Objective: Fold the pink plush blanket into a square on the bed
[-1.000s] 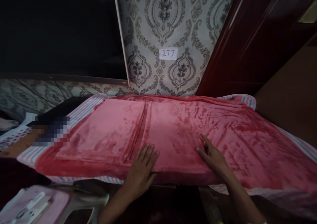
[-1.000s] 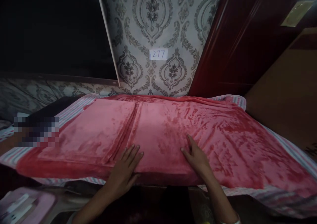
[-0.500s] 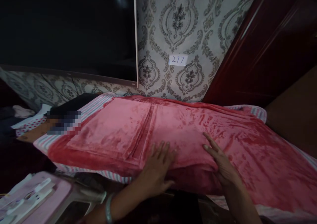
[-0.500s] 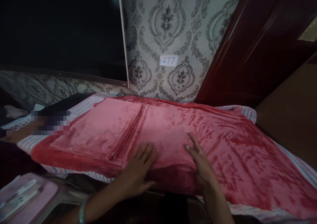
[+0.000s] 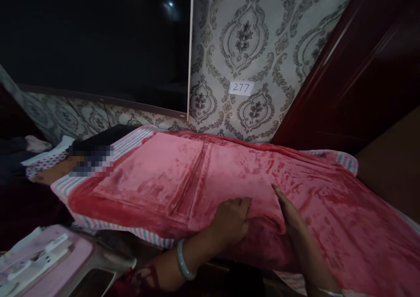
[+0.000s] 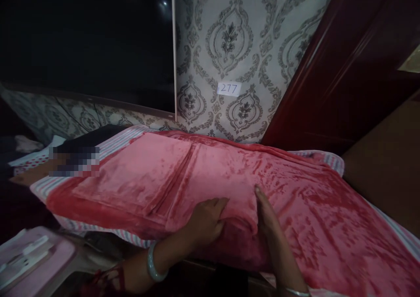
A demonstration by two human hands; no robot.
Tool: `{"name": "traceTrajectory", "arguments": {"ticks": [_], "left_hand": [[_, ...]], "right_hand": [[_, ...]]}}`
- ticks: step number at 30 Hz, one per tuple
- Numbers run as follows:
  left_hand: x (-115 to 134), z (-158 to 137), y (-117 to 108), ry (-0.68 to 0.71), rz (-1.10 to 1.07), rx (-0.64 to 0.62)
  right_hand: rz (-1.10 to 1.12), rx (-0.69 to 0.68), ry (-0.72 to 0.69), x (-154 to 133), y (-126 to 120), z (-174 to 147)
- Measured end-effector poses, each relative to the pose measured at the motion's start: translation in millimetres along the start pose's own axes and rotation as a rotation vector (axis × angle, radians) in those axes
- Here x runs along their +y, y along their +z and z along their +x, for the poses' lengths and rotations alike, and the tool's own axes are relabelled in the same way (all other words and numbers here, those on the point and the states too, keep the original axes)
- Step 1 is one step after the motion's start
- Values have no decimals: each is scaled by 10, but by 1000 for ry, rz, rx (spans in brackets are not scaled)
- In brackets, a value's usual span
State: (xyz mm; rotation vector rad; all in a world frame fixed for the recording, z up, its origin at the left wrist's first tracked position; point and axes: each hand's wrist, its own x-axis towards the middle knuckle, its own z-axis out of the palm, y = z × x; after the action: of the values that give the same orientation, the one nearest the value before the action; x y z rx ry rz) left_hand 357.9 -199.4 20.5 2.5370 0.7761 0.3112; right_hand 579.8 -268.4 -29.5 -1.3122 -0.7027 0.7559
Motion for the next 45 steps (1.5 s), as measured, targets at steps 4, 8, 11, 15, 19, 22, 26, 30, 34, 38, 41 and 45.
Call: {"name": "traceTrajectory", "arguments": {"ticks": [4,8,11,15,19,22,26,30,34,38,41,45], "left_hand": [[17,1,-49,14,-14,10],[-15,21,-110,32,-97,55],[-90,11,-210,47,-231,189],[-198,-97,-504,111,-532,487],[-358,-323,-955,174,-762,783],[-676,-522,-1246,32,-818,1027],[-1406,-798,-1392,-290,-993,1279],[-2078,-1090,-1251,-451,-1258,1387],[-2358,-1287,-1047,-527,-1396,1336],[-2391,-1351,-1081,-510,-1482,1283],[-2443,-1393,-1249,-483,-1482,1271],[-2607,-1467,-1493,-532,-1297,1218]], "right_hand": [[-24,34,58,-59,83,379],[-69,31,199,-344,396,863],[-88,43,194,-634,656,1126],[-17,35,54,-1058,1137,1372],[79,-40,-36,-1418,1919,1523],[110,-208,-88,-1551,2712,1529],[38,-314,-18,-1402,3808,1353],[-8,-507,166,-891,4472,1054],[-20,-532,231,-386,4464,923],[46,-461,155,-201,3963,1041],[50,-331,88,-160,3423,1145],[-15,-81,21,-4,2765,1126]]}}
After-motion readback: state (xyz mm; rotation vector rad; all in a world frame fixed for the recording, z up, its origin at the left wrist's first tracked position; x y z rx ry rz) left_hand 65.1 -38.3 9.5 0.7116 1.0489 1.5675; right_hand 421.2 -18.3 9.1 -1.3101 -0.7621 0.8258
